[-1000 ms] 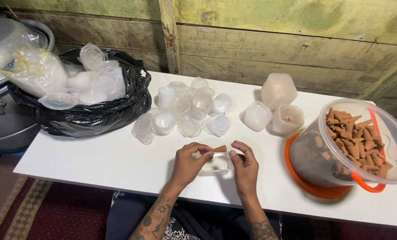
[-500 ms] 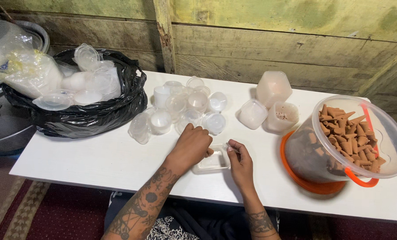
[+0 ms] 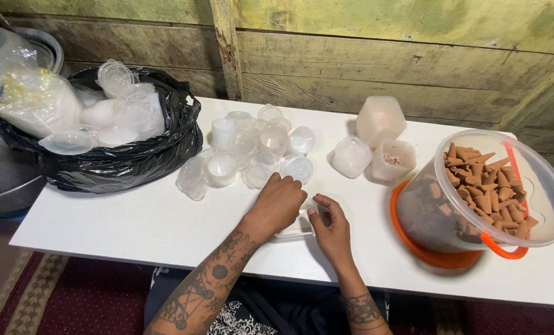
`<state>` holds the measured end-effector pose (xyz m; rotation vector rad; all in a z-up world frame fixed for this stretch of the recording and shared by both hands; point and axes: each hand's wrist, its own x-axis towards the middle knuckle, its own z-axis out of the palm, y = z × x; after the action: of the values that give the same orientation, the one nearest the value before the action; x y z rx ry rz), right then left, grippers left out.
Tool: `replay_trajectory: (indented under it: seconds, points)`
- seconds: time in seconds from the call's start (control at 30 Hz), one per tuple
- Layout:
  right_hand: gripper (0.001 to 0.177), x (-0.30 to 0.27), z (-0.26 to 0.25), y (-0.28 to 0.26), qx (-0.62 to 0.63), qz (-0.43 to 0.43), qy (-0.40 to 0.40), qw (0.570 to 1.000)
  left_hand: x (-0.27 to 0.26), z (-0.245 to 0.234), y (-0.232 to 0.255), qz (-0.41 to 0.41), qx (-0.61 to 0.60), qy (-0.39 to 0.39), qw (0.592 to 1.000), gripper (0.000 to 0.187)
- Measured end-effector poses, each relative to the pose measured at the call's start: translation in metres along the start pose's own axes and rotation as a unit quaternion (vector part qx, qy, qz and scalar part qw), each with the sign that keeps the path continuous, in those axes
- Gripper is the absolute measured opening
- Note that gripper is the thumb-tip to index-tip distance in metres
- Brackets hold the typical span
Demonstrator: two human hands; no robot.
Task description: The person takes small brown cone-shaped items from a large bucket and places them into small clear plastic containers on a table.
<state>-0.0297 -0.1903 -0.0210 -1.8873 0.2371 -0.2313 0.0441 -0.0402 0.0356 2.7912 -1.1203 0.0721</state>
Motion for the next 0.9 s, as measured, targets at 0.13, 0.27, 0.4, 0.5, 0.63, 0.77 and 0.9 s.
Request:
replay_trajectory:
  seconds: [0.13, 0.27, 0.4, 0.5, 0.63, 0.77, 0.9]
  points:
    - [0.034, 0.000, 0.000, 0.003, -0.007, 0.002, -0.005, 1.000, -0.003, 0.005, -0.003, -0.004, -0.039, -0.001, 0.999, 0.008]
    - [0.037, 0.001, 0.000, 0.006, -0.008, 0.012, -0.004, 1.000, -0.005, 0.009, -0.009, -0.013, -0.086, -0.002, 0.996, 0.004]
    - [0.039, 0.001, 0.001, 0.010, -0.015, 0.021, -0.013, 1.000, -0.009, 0.006, -0.012, -0.018, -0.118, -0.001, 0.993, 0.008]
    - [0.041, -0.003, -0.001, -0.006, 0.019, 0.020, -0.013, 1.000, -0.026, -0.034, -0.008, -0.030, -0.188, 0.011, 0.982, 0.014]
    - [0.039, -0.001, -0.007, -0.005, 0.019, -0.014, -0.006, 1.000, -0.059, -0.035, -0.014, -0.073, -0.273, 0.074, 0.956, 0.044]
    - [0.025, 0.001, -0.012, -0.034, -0.140, -0.140, -0.037, 0.979, -0.084, -0.026, -0.014, -0.087, -0.297, 0.050, 0.950, 0.098]
    - [0.021, 0.014, -0.011, -0.038, -0.259, -0.186, -0.096, 0.943, -0.084, -0.018, -0.010, -0.063, -0.288, 0.117, 0.948, 0.089]
